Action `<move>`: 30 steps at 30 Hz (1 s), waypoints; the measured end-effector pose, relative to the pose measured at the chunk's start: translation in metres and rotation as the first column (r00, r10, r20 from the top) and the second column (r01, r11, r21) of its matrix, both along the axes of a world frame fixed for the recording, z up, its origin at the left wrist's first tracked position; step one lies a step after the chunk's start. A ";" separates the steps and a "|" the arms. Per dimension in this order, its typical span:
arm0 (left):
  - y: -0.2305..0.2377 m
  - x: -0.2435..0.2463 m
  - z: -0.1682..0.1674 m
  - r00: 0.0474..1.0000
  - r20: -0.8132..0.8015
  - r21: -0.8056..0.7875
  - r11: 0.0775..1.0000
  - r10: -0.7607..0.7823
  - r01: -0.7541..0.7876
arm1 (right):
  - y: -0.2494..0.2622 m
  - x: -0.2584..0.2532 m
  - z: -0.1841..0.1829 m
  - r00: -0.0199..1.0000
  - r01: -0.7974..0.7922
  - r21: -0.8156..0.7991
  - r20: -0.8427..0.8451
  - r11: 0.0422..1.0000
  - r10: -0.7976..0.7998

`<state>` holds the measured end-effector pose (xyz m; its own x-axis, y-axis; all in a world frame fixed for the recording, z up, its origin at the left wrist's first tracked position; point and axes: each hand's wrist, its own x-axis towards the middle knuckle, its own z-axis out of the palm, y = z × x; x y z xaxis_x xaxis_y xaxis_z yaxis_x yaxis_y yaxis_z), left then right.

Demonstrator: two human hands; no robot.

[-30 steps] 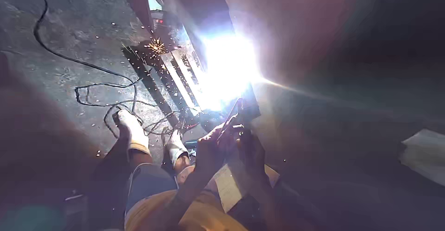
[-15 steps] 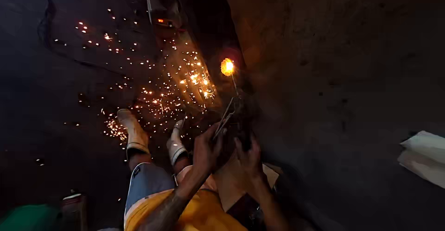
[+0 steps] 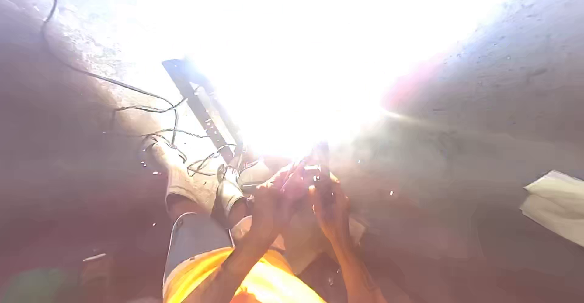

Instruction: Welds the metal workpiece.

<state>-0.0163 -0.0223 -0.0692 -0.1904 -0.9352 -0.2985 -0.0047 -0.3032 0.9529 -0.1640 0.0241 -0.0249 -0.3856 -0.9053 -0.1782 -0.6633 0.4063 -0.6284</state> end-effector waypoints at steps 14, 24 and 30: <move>-0.009 0.000 -0.003 0.997 0.065 0.055 0.998 -0.034 0.030 | -0.005 -0.001 -0.015 0.998 -0.052 -0.098 -0.033 0.994 0.049; 0.001 0.007 -0.002 0.959 0.265 0.005 0.995 -0.102 0.104 | -0.006 0.002 -0.009 1.000 0.003 -0.024 0.004 1.000 -0.002; -0.009 0.000 -0.005 0.999 0.027 0.103 0.994 -0.025 0.023 | -0.009 -0.003 -0.008 0.995 -0.094 -0.049 -0.032 0.994 0.092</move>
